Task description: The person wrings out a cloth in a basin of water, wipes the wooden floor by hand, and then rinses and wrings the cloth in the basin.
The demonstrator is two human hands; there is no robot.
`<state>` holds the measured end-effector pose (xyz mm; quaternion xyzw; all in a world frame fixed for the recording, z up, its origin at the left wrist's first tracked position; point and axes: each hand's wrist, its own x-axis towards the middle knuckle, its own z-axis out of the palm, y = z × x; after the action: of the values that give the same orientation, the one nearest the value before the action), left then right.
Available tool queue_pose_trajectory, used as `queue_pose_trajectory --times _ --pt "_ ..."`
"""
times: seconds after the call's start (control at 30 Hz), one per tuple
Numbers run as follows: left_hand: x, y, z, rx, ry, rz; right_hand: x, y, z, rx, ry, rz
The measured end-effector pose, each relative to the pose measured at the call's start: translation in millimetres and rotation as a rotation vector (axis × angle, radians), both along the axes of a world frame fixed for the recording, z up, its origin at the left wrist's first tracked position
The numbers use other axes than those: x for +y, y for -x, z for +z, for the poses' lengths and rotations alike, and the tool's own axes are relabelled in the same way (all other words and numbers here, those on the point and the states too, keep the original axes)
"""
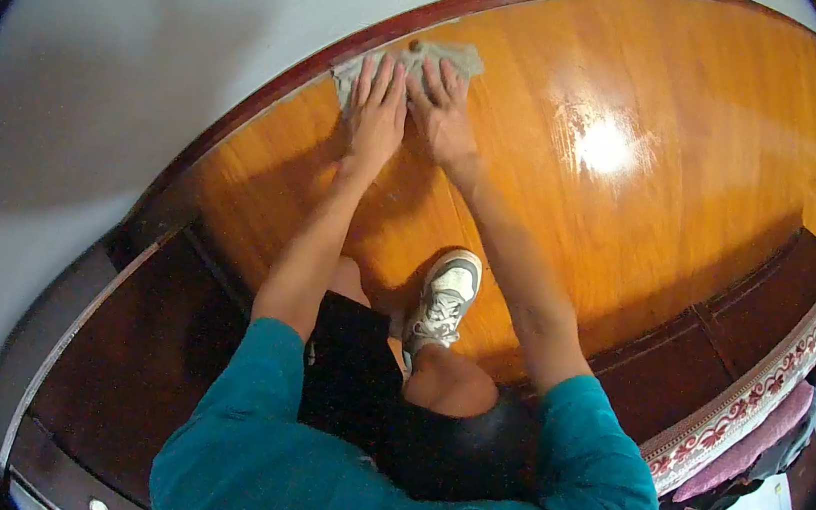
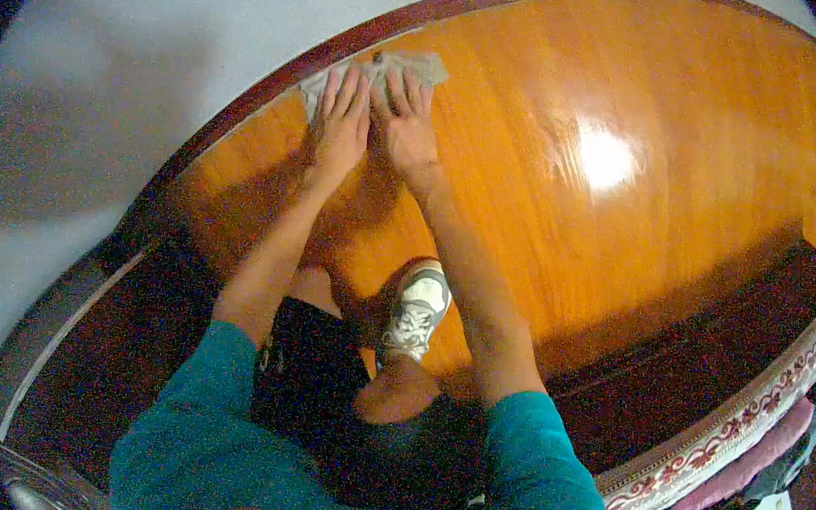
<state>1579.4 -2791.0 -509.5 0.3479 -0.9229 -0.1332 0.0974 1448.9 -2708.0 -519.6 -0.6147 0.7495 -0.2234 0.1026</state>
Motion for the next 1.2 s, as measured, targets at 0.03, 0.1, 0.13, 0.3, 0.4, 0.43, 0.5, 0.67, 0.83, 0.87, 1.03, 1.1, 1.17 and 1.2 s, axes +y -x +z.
queue_pose_trajectory --times 0.03,0.1,0.13,0.3,0.4,0.43,0.5,0.67,0.83,0.87,1.03,1.1,1.17,1.2 --pt "-9.6 4.9 -0.8 0.003 0.004 -0.001 -17.6 10.1 -0.5 0.033 0.027 0.005" --pt "-9.1 5.1 -3.8 0.060 -0.008 0.034 -33.4 21.4 -3.5 0.030 0.057 0.028" --pt "-10.5 3.2 -5.0 0.056 -0.007 0.014 -31.1 21.2 -3.4 0.029 0.090 0.046" --pt "56.7 -45.4 3.7 0.014 -0.102 0.101 47.3 -33.8 8.0 0.002 -0.011 0.081" --pt "139.6 -89.0 8.2 0.000 -0.227 0.157 127.4 -72.4 14.0 -0.172 -0.075 0.126" --pt "165.5 -98.3 13.7 -0.024 -0.273 0.180 149.0 -81.8 19.6 -0.198 -0.078 0.116" --pt "191.6 -101.7 25.4 -0.020 -0.343 0.196 173.8 -92.8 31.6 -0.205 -0.122 0.081" --pt "160.1 -117.8 20.8 0.007 -0.325 0.178 138.8 -95.5 34.2 -0.176 -0.176 0.103" --pt "68.5 -149.1 9.2 0.038 -0.111 0.263 31.7 -119.9 26.1 -0.013 -0.052 0.188" --pt "53.0 -158.6 5.9 0.070 -0.084 0.267 15.7 -128.9 24.8 -0.012 -0.047 0.207" --pt "-2.8 -211.8 4.7 0.129 -0.041 0.220 -41.3 -158.8 6.5 0.017 0.062 0.316" --pt "-2.1 -237.5 -2.4 0.140 -0.049 0.222 -46.9 -172.0 2.0 0.007 0.064 0.375" --pt "13.7 -264.2 -5.4 0.054 -0.047 0.301 -41.2 -194.5 1.7 0.024 0.064 0.473" --pt "30.2 -279.8 -11.8 0.057 -0.090 0.341 -29.4 -204.2 2.1 0.018 0.061 0.490"
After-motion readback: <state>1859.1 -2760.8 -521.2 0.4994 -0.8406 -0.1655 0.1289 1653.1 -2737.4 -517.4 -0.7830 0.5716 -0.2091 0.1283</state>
